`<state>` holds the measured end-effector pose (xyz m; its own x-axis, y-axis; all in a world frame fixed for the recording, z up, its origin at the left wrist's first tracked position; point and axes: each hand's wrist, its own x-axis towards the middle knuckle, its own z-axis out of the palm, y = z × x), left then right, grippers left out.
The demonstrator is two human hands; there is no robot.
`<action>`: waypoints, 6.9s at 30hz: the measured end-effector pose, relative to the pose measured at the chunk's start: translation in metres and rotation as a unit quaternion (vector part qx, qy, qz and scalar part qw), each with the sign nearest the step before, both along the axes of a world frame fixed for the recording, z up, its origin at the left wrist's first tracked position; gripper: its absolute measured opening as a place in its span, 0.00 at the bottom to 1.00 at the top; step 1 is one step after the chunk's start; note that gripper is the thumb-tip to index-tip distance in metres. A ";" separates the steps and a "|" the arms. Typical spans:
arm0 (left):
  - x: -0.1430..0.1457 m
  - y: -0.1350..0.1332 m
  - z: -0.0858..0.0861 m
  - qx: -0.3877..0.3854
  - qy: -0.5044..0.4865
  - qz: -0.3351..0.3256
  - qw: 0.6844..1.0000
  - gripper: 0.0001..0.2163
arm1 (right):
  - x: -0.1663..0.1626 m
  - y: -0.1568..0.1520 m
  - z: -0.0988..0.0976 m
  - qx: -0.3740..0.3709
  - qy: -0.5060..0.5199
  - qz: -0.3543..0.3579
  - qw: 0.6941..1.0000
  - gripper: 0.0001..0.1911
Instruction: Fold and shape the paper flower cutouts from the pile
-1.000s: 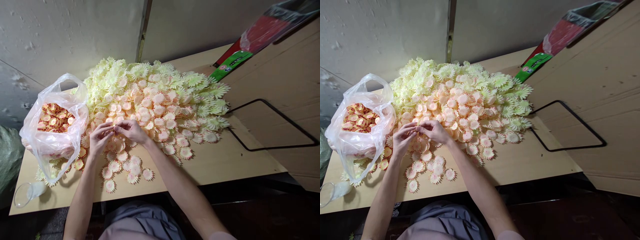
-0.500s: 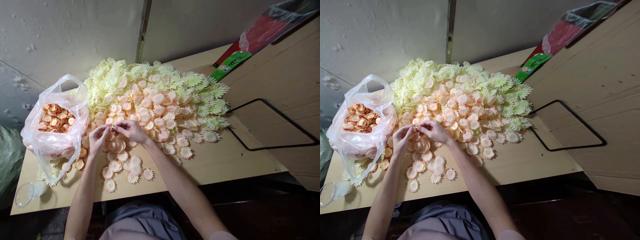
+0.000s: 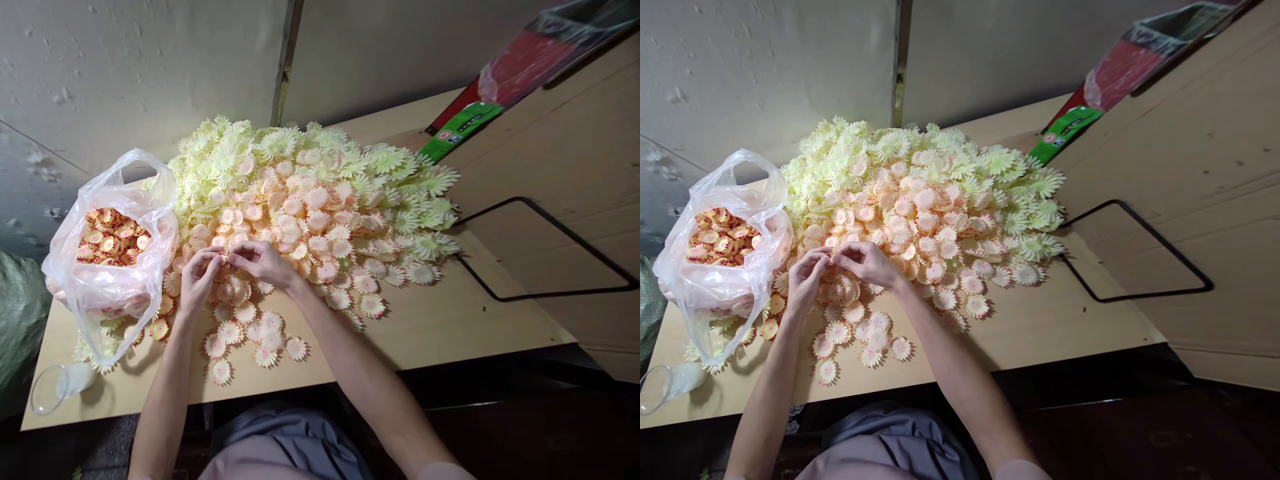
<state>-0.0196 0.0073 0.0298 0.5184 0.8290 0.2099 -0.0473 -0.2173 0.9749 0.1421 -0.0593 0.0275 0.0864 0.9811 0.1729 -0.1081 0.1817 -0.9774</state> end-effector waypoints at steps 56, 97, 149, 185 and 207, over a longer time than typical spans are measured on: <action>0.004 -0.003 -0.006 -0.069 -0.065 0.012 0.995 0.07 | -0.010 -0.003 0.006 -0.005 -0.004 -0.024 1.000 0.14; 0.002 -0.004 0.002 0.040 -0.005 0.003 0.999 0.06 | -0.003 -0.001 -0.002 0.011 -0.063 -0.018 0.998 0.12; 0.003 -0.006 0.003 0.035 -0.003 0.016 0.999 0.07 | -0.001 -0.002 -0.003 0.008 -0.056 -0.011 0.998 0.13; 0.001 -0.007 0.002 0.034 0.014 0.006 0.999 0.08 | 0.002 -0.002 -0.007 -0.022 -0.051 -0.030 0.998 0.08; 0.000 -0.004 -0.002 0.007 0.020 0.040 0.999 0.10 | -0.001 -0.005 0.004 -0.024 -0.047 -0.050 0.997 0.05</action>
